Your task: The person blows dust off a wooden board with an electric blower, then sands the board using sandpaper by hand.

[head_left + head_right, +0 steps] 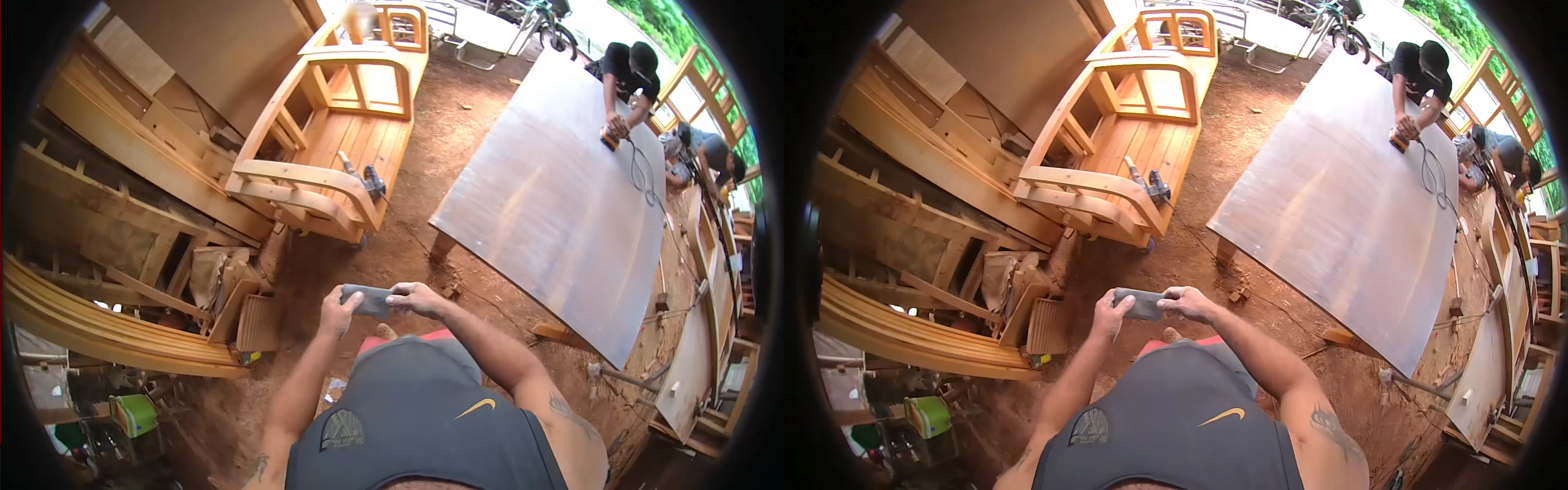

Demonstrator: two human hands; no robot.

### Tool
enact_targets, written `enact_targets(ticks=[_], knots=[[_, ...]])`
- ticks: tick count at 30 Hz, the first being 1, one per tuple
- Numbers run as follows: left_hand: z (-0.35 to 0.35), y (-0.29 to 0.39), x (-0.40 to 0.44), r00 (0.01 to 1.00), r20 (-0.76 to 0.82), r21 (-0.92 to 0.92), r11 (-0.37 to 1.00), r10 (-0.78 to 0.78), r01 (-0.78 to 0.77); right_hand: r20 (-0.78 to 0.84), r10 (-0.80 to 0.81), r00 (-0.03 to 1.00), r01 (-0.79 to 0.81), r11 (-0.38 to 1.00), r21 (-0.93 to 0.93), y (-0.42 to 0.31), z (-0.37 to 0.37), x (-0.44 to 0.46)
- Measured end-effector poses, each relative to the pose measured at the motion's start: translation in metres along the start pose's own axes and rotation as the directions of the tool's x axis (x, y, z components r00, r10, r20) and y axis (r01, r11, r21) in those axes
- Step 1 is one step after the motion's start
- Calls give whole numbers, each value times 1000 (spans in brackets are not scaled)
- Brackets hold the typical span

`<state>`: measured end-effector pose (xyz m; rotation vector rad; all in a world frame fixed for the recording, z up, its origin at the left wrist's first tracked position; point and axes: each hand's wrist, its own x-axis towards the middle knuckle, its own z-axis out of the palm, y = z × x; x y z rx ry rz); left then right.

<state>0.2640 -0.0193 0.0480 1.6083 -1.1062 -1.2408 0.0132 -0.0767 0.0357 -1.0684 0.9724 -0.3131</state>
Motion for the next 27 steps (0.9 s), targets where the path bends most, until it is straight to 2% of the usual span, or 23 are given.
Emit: enact_targets(ticks=[2,4,7,10,12,13,15,18,19,22,23,25,27], knots=[[-43,-13,-1,989,-145,3,1000,14,-14,5,31,999,-31,999,-37,-15,5,37],[-78,-30,-4,963,-269,-4,1000,-3,3,-156,48,987,-46,999,10,-18,-4,77],[-125,-69,-14,904,-426,192,976,-13,105,-266,104,958,-60,984,170,-23,-41,126],[-154,-105,-27,842,-528,289,908,-114,304,-366,158,917,-57,960,273,-31,-83,176],[-165,-112,-32,810,-553,280,873,-193,399,-432,172,885,-67,967,247,-46,-109,212],[-174,-131,-34,812,-556,346,839,-177,420,-453,173,874,-56,964,261,-45,-127,239],[-186,-138,-32,789,-551,366,772,-270,520,-481,186,857,-32,950,311,-56,-148,284],[-208,-162,-28,772,-556,432,686,-309,586,-376,226,899,-111,946,304,-12,-210,395],[-221,-174,-23,756,-557,433,657,-343,617,-499,266,825,-206,963,172,-30,-211,410],[-220,-123,5,666,-578,372,574,-471,729,-632,140,762,-373,893,-252,-16,-232,486],[-226,-121,5,641,-595,351,562,-484,749,-583,222,781,-411,886,-213,-28,-239,497],[-230,-102,28,608,-613,345,522,-504,780,-589,254,768,-429,885,-178,-29,-243,527],[-209,-39,61,596,-613,371,476,-519,797,-605,258,753,-444,878,-179,-24,-247,560]])
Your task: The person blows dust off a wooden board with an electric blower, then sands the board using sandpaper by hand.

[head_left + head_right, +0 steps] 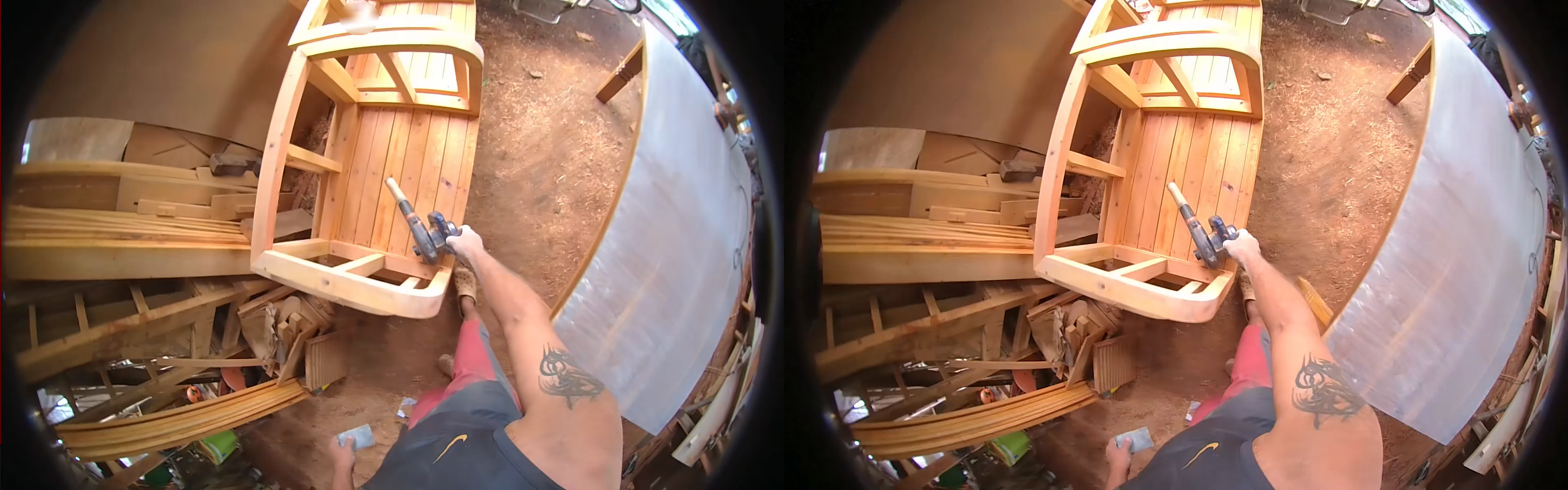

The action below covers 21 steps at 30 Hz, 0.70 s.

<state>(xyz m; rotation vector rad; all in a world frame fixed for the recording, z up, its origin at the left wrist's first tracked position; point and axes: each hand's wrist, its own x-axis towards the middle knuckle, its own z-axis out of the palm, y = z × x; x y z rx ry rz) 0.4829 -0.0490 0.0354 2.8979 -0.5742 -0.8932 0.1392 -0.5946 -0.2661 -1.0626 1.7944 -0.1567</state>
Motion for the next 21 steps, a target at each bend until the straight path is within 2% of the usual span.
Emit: enact_targets(ticks=[3,4,7,8,11,12,15,16,17,19,21], knots=[[-12,28,-9,995,79,6,998,-61,61,120,45,992,-57,993,100,6,36,51],[-13,33,-8,992,107,8,997,-72,71,184,71,980,-84,995,62,0,42,59],[-14,35,2,981,176,12,996,-84,83,183,83,980,-74,996,-56,-6,52,76],[-16,34,8,978,194,10,997,-74,73,178,122,977,-115,992,-47,-5,57,79],[-24,24,30,970,242,-9,999,-33,37,185,96,978,-102,995,22,1,52,67],[-29,19,39,966,258,-20,1000,-11,16,159,135,978,-151,984,91,2,54,56],[-38,-8,88,940,318,-80,992,122,-102,2,220,975,-217,957,190,10,46,31],[-37,-12,118,917,335,-3,973,217,-229,-130,248,960,-208,942,263,15,38,6],[-38,3,140,905,341,69,954,253,-293,-190,241,952,-164,922,350,19,26,-16],[-50,53,175,877,348,226,878,331,-422,-227,187,956,-69,893,445,39,10,-43],[-50,62,247,789,382,310,738,480,-599,-361,167,917,-34,937,347,21,-25,-110]])
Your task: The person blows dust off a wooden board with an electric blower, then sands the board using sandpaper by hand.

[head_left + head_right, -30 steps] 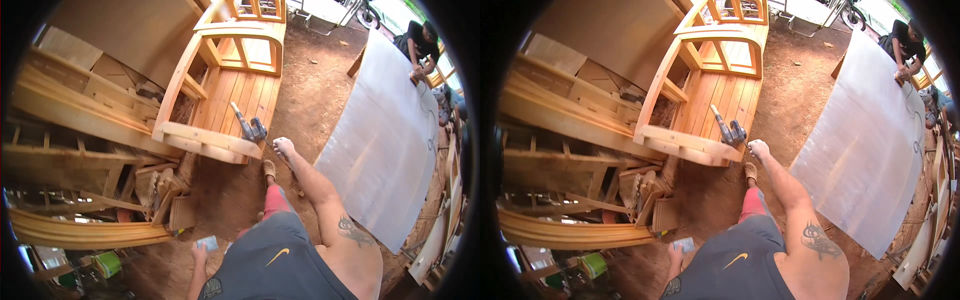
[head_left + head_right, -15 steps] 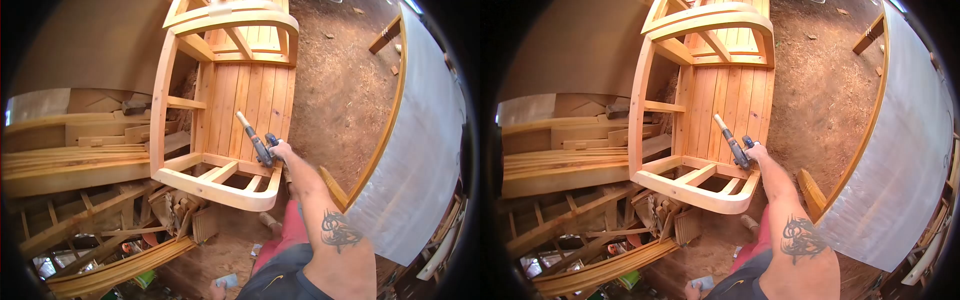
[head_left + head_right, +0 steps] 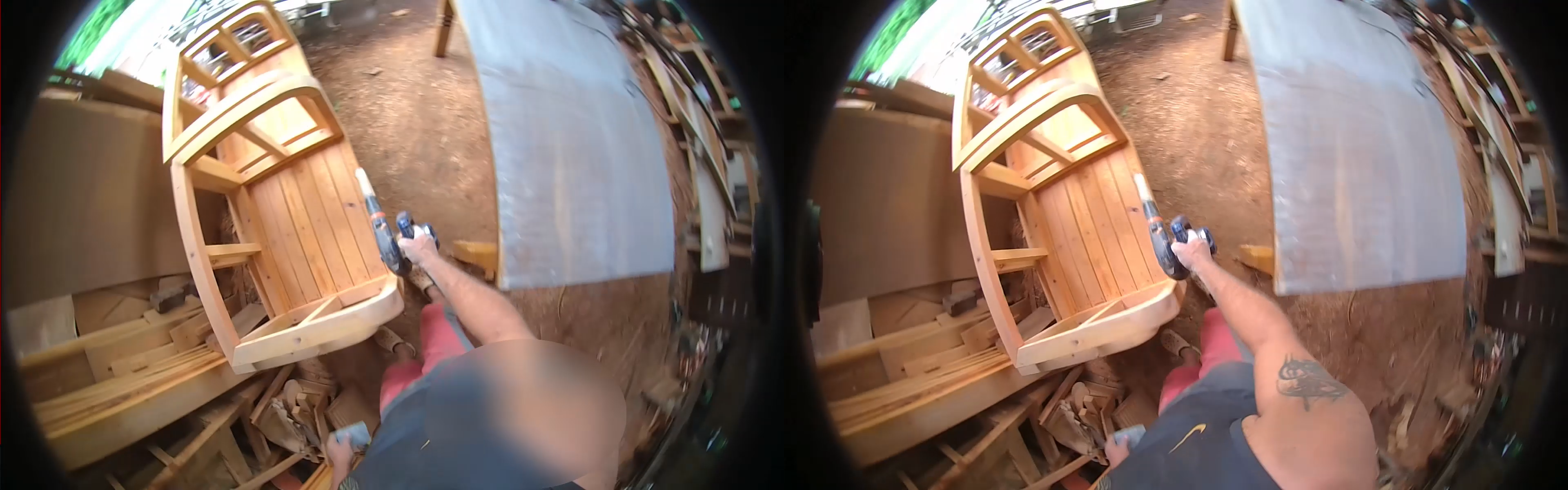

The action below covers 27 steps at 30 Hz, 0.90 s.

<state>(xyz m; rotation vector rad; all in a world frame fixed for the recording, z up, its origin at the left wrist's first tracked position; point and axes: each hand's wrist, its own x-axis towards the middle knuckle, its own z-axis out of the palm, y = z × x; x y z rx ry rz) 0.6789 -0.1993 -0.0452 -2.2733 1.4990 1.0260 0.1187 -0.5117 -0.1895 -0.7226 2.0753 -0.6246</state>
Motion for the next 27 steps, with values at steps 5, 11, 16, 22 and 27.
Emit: enact_targets(ticks=[5,11,16,22,27], knots=[[-49,-1,122,987,-103,-12,992,124,-126,27,-213,977,211,974,80,-21,-122,-145],[-74,37,157,928,-58,-32,928,368,-370,309,128,942,-264,851,454,-27,-239,-313],[-38,15,144,963,5,98,958,270,-269,355,224,908,-157,966,-207,-26,-360,-402],[35,-8,101,988,89,180,974,123,-137,264,91,960,194,462,-865,-16,-434,-454],[72,27,65,987,125,239,962,106,-134,310,-21,950,299,343,-891,5,-471,-464]])
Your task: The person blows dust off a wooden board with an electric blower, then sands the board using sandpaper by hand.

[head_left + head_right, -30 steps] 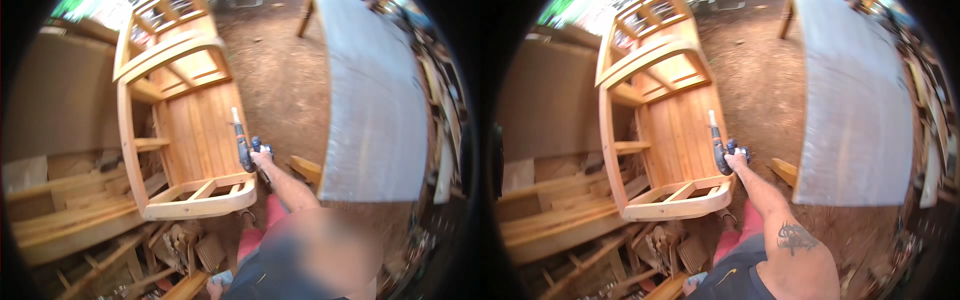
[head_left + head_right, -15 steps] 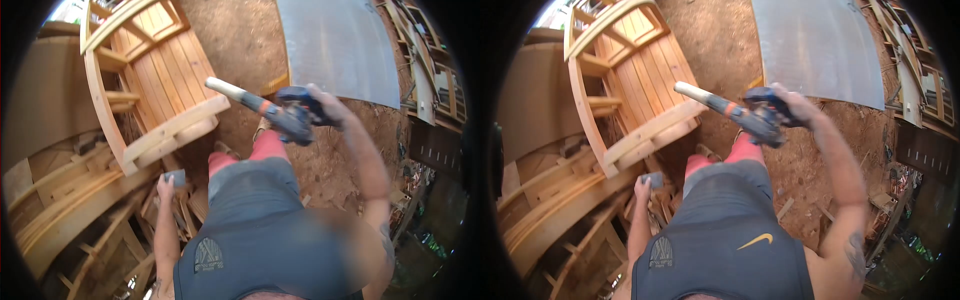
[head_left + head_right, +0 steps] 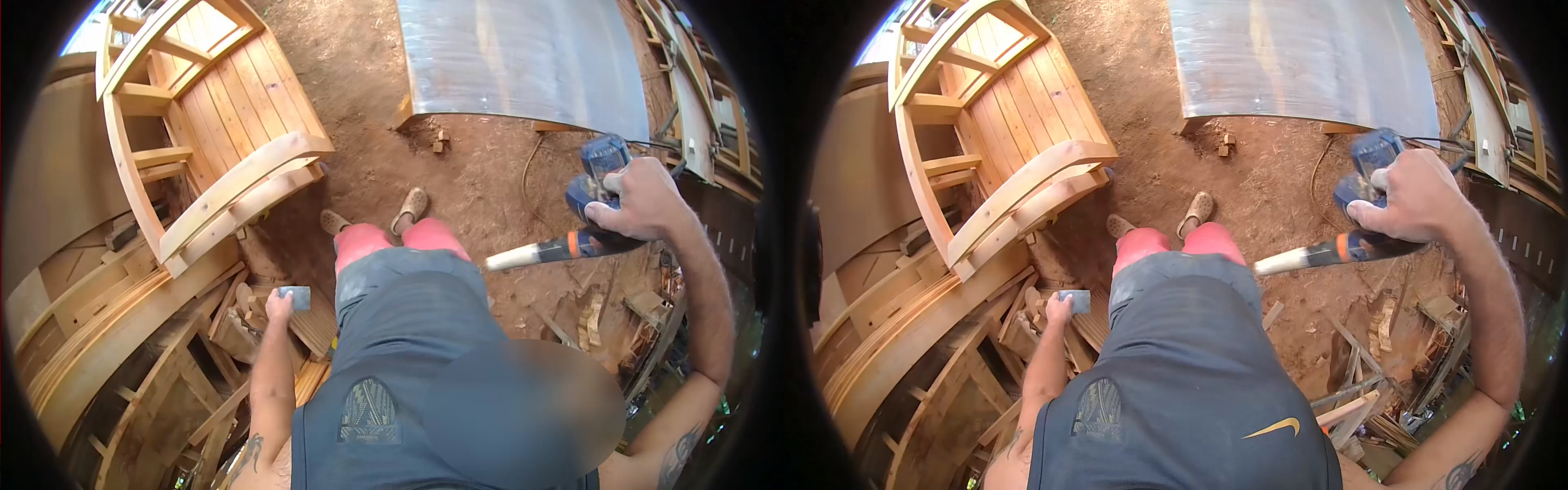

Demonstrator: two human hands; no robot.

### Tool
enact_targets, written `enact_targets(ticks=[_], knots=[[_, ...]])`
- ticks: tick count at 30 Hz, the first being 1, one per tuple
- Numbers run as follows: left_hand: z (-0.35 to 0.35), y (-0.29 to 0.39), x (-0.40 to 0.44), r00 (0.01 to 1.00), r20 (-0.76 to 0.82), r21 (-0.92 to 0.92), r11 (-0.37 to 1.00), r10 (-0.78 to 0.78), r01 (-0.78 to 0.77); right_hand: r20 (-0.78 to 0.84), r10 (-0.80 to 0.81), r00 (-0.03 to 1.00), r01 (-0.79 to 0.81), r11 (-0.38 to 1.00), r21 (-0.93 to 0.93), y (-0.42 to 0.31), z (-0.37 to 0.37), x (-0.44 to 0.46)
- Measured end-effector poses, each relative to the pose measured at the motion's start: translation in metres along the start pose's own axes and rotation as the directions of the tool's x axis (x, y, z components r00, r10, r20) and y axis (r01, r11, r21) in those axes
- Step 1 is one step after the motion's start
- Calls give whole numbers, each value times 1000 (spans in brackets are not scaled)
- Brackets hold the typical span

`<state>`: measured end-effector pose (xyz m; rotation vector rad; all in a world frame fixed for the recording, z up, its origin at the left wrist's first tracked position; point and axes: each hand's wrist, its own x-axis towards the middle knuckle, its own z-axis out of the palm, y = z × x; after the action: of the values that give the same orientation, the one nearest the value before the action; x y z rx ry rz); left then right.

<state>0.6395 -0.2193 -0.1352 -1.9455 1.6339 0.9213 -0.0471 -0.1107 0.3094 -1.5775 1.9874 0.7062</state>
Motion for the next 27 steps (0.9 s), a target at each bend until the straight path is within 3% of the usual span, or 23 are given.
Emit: enact_targets(ticks=[3,8,14,17,18,21,27], knots=[[6,46,-6,998,-21,-26,998,55,-56,-44,-38,998,48,966,255,34,0,-10],[0,146,-31,961,-154,-28,971,229,-236,-232,-162,959,174,984,31,43,14,-1],[-10,215,-44,918,-222,-3,941,328,-337,-290,-163,943,217,962,166,59,13,-2],[-15,237,-44,859,-253,36,892,444,-451,-287,-171,943,198,978,68,61,15,-1],[-17,247,-45,833,-263,56,869,487,-491,-225,-120,967,148,983,112,65,12,-1],[-25,276,-44,787,-243,37,816,568,-577,-290,-105,951,164,969,186,77,16,-1],[-41,323,-17,690,-183,116,712,700,-692,-62,18,998,-13,997,69,82,-1,-5]])
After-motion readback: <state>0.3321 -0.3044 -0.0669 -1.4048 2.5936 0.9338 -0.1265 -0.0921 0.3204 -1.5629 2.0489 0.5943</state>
